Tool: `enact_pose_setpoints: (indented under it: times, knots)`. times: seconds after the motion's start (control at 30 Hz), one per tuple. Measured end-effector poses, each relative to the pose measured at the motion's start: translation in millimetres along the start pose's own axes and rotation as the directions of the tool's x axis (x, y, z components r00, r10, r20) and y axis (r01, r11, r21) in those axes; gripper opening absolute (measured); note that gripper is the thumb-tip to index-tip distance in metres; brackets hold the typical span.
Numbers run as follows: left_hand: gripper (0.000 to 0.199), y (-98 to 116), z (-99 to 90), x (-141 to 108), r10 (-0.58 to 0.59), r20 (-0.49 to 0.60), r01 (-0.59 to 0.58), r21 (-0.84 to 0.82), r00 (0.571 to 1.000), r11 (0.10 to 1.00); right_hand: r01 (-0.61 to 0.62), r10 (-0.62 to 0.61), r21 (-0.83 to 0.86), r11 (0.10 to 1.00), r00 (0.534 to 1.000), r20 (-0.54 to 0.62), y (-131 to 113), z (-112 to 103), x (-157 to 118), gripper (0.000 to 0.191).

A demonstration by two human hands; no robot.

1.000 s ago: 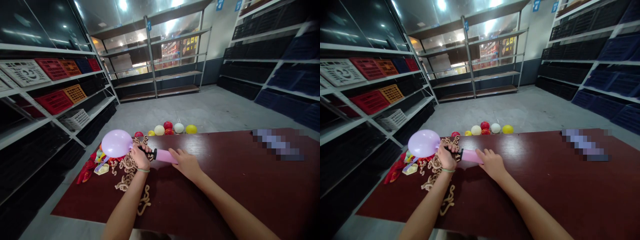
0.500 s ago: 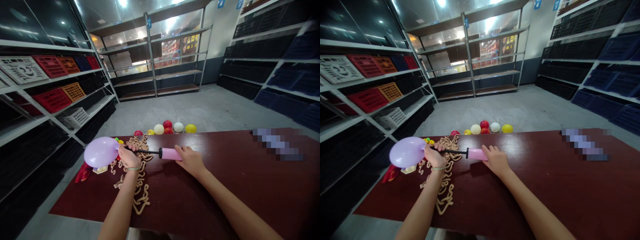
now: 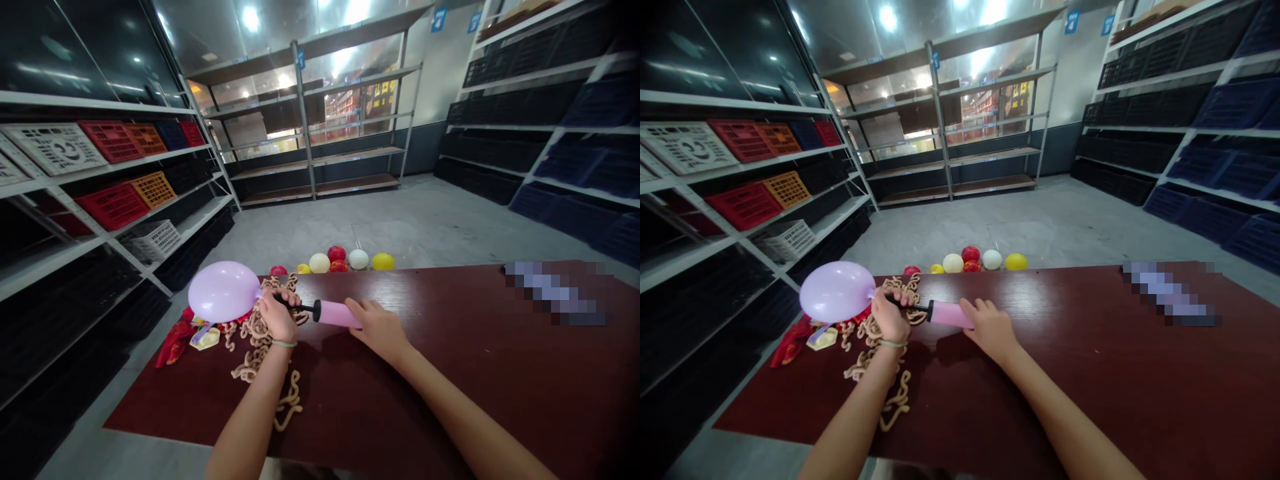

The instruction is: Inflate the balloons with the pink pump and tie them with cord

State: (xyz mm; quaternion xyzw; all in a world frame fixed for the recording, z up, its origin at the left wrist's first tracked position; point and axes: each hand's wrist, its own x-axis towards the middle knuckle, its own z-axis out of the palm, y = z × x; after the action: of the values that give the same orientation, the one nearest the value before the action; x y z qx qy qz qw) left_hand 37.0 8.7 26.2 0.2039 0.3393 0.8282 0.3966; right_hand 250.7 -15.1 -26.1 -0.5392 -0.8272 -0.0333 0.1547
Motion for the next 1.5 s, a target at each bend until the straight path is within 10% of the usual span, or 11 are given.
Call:
enact_pose_setpoints:
  times: [0.2, 0.4, 0.77, 1.13, 1.5]
  knots:
    - [0.013, 20, -6.4, 19, 0.01, -0.108, -0.017, -0.063, 0.994, 0.998, -0.067, 0.062, -0.124, 0.99, 0.997, -0.049, 33, -9, 5, 0.044]
    - [0.017, 20, -11.5, 21, -0.015, -0.206, -0.002, -0.081, 0.978, 0.997, -0.042, 0.043, -0.113, 0.993, 0.999, 0.01, 11, -10, 1, 0.039]
    - [0.021, -9, 3.5, -15, -0.056, 0.071, 0.057, -0.016, 0.996, 0.998, -0.021, 0.02, 0.022, 1.0, 0.999, 0.031, -25, 2, -3, 0.041]
    - [0.016, 15, -10.7, 24, 0.003, -0.088, -0.009, -0.067, 0.996, 0.998, -0.073, 0.071, -0.115, 0.991, 0.997, -0.022, 32, -10, 6, 0.04]
    - [0.02, 12, -7.4, 8, -0.012, -0.116, 0.007, -0.049, 0.993, 0.999, 0.066, -0.066, -0.003, 0.998, 0.996, 0.065, 6, -10, -2, 0.053]
